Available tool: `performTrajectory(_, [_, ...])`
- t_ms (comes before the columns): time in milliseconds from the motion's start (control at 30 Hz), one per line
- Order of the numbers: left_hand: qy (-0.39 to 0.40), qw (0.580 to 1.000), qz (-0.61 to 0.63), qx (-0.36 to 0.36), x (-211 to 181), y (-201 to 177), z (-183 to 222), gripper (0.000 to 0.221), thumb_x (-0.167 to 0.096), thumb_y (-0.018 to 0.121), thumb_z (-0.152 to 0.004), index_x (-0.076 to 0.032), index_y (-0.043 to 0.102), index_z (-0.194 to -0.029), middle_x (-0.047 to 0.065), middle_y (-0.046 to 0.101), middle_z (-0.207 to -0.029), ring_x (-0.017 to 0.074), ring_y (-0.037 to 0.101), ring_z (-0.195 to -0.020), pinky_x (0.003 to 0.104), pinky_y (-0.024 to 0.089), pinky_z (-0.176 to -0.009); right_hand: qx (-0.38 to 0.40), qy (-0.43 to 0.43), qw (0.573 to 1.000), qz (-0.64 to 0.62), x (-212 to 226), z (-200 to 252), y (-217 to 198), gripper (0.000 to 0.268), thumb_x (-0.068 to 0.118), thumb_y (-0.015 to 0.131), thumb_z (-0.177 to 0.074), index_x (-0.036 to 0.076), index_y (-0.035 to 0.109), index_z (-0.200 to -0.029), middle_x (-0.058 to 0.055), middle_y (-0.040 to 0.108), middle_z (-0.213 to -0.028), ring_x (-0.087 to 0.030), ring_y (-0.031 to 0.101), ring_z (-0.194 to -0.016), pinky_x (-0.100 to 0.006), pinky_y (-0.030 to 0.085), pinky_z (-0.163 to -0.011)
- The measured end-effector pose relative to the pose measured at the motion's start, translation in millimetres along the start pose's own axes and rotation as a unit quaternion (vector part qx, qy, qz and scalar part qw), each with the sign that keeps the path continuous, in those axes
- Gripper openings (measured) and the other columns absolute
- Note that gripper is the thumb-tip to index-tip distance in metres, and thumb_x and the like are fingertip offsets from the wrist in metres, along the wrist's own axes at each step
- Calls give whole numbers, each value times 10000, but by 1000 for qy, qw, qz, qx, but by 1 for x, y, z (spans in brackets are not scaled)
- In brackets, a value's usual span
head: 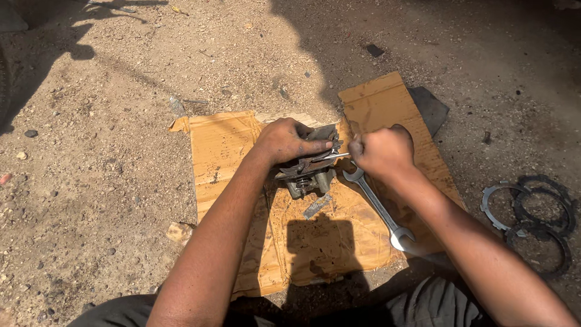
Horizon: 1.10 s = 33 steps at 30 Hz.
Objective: The person uses a screwdriver and a wrench to work on a metal engine component on a piece of cardboard on the ground.
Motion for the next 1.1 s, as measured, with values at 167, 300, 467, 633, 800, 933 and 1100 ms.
performTrajectory(167, [2,1000,-16,11,-2,2,-6,868,-815,760,-535,-125,819,-1058,125,807,-934,241,780,-871,406,602,-850,71,77,993,-55,-17,-7,42,459,372,534,-958,26,757,-756,-241,702,-738,-418,705,-693,-517,565,-742])
performTrajectory(300, [-8,1000,-13,14,1,7,-11,884,-821,770,-548,-108,808,-1069,131,801,-944,238,781,-874,410,600,-851,146,94,980,-93,-32,-25,65,446,401,538,-944,41,768,-816,-237,713,-836,-430,710,-799,-509,547,-821])
performTrajectory(467, [5,1000,-11,20,-3,4,-5,844,-815,751,-553,-128,838,-1035,122,814,-912,240,779,-849,407,601,-832,146,112,959,-214,-29,-22,89,461,426,524,-970,40,737,-836,-223,712,-815,-421,705,-784,-507,543,-803])
performTrajectory(633, [5,1000,20,14,-3,1,-2,830,-793,776,-535,-120,838,-1017,118,812,-899,237,787,-837,400,607,-822,-129,-64,984,-108,-23,-14,-2,384,387,561,-964,91,786,-866,-163,719,-767,-421,679,-725,-537,506,-721])
performTrajectory(800, [-12,999,37,19,0,3,-1,829,-785,775,-518,-128,841,-1018,112,817,-909,235,796,-846,407,615,-824,48,-25,994,97,-16,-10,-23,493,509,593,-944,110,775,-719,-125,695,-625,-334,693,-605,-464,535,-743])
performTrajectory(933, [6,1000,7,13,-2,3,-2,845,-806,769,-533,-135,828,-1044,120,811,-928,240,786,-873,407,599,-846,80,-43,982,168,27,5,-34,561,562,575,-970,111,772,-700,-115,703,-628,-301,711,-607,-422,557,-647])
performTrajectory(1100, [0,1000,-16,7,0,5,-7,889,-823,773,-537,-110,812,-1066,134,793,-943,250,772,-904,415,598,-864,139,-56,981,119,21,-14,-17,497,482,579,-959,97,774,-713,-135,704,-664,-311,708,-616,-438,575,-644])
Point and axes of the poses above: each hand's wrist, its own z-axis away from the middle knuckle, its own y-axis out of the palm, x = y × z, the point moved 10 cm from there along -z, towards the middle knuckle
